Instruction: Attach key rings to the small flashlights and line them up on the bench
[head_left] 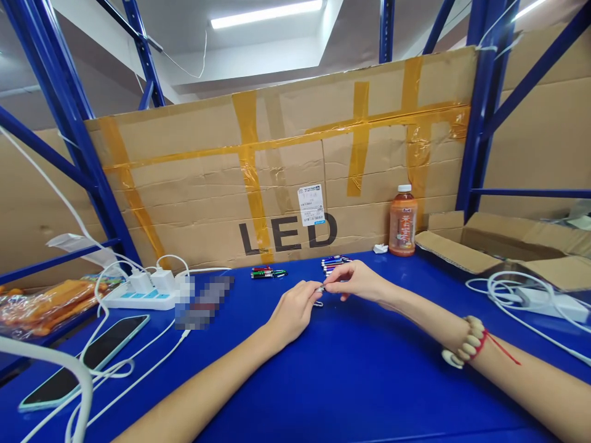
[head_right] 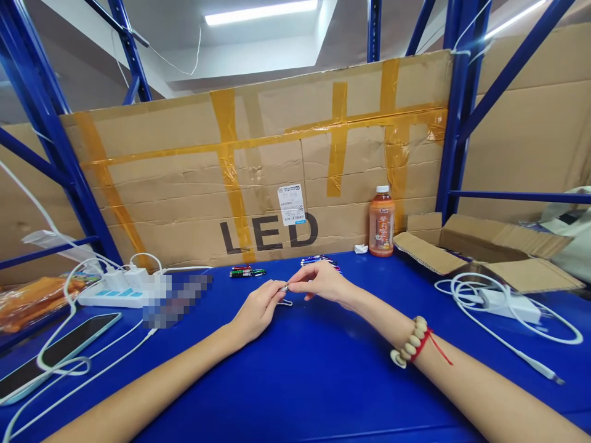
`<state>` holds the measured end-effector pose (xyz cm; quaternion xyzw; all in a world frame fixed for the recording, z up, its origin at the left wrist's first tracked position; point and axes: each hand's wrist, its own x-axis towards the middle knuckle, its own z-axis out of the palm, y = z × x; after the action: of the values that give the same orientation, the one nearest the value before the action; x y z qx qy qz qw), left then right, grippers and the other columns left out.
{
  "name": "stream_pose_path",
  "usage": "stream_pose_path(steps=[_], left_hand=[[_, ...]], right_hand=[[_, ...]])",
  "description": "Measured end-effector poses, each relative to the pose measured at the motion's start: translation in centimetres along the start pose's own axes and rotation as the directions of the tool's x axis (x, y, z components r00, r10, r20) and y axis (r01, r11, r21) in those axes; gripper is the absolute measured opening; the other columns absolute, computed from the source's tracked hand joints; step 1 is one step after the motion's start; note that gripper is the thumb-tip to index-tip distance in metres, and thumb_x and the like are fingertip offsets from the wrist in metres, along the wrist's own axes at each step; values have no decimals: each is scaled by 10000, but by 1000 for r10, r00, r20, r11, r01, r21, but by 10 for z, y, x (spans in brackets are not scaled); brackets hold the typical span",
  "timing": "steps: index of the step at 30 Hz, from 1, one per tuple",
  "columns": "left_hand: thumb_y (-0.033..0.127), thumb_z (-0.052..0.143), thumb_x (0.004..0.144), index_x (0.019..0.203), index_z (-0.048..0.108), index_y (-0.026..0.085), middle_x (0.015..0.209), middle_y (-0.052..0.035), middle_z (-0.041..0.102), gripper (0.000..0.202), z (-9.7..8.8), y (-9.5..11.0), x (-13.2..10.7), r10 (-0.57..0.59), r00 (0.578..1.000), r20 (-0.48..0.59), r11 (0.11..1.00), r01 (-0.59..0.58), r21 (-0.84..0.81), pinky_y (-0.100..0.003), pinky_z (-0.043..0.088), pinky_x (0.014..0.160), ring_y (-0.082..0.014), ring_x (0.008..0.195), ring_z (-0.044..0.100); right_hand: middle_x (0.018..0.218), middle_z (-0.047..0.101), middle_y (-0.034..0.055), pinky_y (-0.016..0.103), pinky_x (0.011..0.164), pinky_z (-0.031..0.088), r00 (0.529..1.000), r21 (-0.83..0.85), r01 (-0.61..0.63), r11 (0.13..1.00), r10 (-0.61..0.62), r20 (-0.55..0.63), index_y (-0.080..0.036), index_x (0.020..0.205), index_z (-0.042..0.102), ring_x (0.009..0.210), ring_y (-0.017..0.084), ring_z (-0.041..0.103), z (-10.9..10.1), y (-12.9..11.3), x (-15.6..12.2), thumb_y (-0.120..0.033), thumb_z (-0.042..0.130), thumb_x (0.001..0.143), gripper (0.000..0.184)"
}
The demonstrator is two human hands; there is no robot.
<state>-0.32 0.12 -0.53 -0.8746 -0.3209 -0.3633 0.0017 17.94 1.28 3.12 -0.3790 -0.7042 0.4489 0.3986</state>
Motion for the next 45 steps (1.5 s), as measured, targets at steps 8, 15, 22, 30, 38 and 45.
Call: stream_pose_path(steps=[8,15,22,30,38,45], left_hand=[[249,297,914,1004,544,147,884,-76,624,282,-4,3,-1,98,994,41,995,-99,26,-272,462,734,-152,794,565],[258,310,909,1109,504,175,1022,-74,615,291,-2,2,-1,9,997,71,999,-6,-36,-271,452,814,-154,910,574],[264,293,910,1107,511,183,951,-54,631,305,0,1,3,-132,986,102,985,142,-98,-256,446,769,-146,847,580],[273,282,912,1076,521,187,961,-58,614,302,-1,1,2,-113,989,97,988,122,-92,-257,426,779,-151,860,563],[303,266,918,1056,522,203,907,-36,599,308,-2,0,-1,-67,986,152,992,82,-100,-251,419,758,-142,826,553],[272,283,912,1016,492,196,919,-40,611,246,-6,5,0,-70,977,203,991,92,-101,-259,430,773,-139,839,570]], right_hand=[[555,567,-37,157,424,460,984,70,-169,983,165,61,-124,648,554,496,47,496,0,4,-2,-381,803,422,424],[613,510,-49,146,350,434,992,6,-95,995,95,-84,-146,699,523,495,48,473,5,4,-2,-369,807,393,473],[678,533,16,179,366,430,968,-147,227,963,-240,-76,-128,604,614,504,74,495,3,12,-1,-489,737,538,386],[782,558,38,210,509,448,851,-359,504,785,-523,50,-192,771,705,645,104,530,-8,7,-1,-439,666,693,262],[768,549,46,248,633,431,720,-482,670,564,-653,236,-177,701,683,692,113,530,-13,18,0,-314,549,829,230],[741,522,36,251,638,410,719,-512,668,540,-644,260,-173,682,671,681,113,509,-15,23,0,-319,572,813,220]])
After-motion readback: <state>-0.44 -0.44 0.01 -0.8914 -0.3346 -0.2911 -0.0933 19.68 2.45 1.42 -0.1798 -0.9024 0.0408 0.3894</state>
